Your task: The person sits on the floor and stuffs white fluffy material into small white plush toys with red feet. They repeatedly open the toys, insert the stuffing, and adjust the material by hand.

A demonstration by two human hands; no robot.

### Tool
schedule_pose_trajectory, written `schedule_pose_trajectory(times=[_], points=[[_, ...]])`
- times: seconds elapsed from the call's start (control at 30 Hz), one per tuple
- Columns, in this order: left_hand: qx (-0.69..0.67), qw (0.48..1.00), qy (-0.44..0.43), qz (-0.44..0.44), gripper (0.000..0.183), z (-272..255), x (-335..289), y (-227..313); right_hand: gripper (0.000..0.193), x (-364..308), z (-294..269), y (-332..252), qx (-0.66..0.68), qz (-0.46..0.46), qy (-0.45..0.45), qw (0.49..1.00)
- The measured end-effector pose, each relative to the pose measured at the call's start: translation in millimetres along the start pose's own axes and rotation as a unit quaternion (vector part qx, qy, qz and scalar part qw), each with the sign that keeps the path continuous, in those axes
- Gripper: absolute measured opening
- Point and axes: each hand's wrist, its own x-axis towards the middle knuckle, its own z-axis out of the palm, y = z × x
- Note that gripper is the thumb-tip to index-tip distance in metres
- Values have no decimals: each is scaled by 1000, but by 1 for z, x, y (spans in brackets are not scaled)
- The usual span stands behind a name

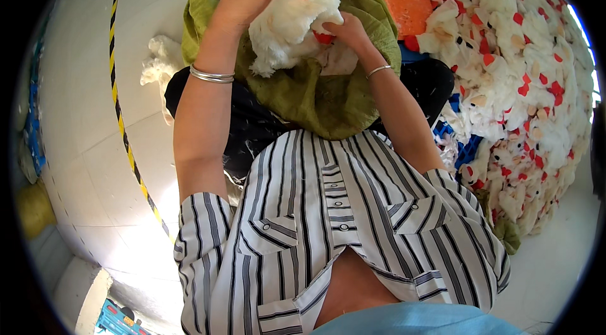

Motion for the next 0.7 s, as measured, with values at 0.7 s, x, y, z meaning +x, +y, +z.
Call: schedule_pose_trajectory(times=[0.7], points=[[185,932,279,138,26,-79,-5,61,23,-47,-192,-110,175,-203,322,908]])
